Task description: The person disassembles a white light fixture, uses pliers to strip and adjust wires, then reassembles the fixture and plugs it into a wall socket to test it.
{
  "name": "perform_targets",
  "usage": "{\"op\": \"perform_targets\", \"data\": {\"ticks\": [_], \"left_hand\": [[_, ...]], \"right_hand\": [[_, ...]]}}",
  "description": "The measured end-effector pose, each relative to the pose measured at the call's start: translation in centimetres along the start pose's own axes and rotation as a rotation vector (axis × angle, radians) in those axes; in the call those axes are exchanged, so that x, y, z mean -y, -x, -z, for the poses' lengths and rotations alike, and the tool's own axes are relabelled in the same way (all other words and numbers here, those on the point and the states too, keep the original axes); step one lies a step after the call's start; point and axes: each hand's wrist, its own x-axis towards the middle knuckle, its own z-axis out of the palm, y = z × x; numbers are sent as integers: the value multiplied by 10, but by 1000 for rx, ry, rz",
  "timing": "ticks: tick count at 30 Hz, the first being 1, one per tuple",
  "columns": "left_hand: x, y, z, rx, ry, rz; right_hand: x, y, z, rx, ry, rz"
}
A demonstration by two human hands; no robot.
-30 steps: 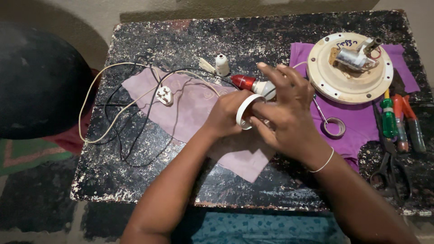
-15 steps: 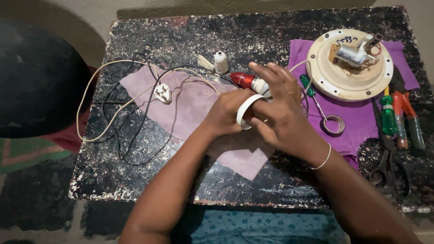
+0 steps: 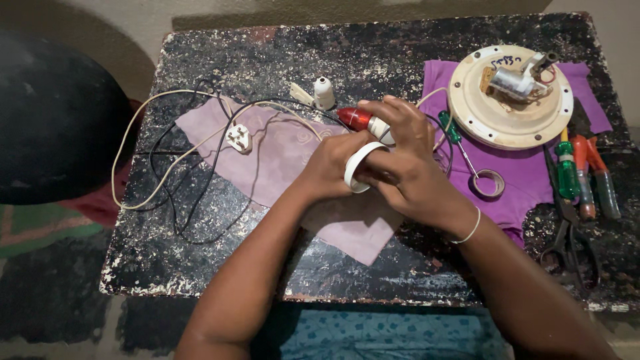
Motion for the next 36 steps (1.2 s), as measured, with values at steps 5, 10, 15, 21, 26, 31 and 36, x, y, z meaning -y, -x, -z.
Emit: {"op": "perform_targets", "data": {"ticks": [5, 10, 15, 21, 26, 31, 36], "left_hand": [[1, -1, 5, -8, 49, 17], [2, -2, 10, 1, 87, 27], [1, -1, 9, 18, 107, 40], [5, 1, 4, 21, 109, 104], [20, 1, 15, -80, 98, 154], [62, 11, 16, -163, 182, 218], [106, 25, 9, -232, 566, 311]], "right_hand": [[2, -2, 1, -63, 9, -30], [5, -3, 1, -48, 19, -13], [6, -4, -2, -46, 28, -1], [2, 0, -7, -66, 40, 25], [3, -3, -7, -330, 108, 5], [1, 4, 4, -581, 87, -68], [-2, 8, -1, -563, 244, 73]]}}
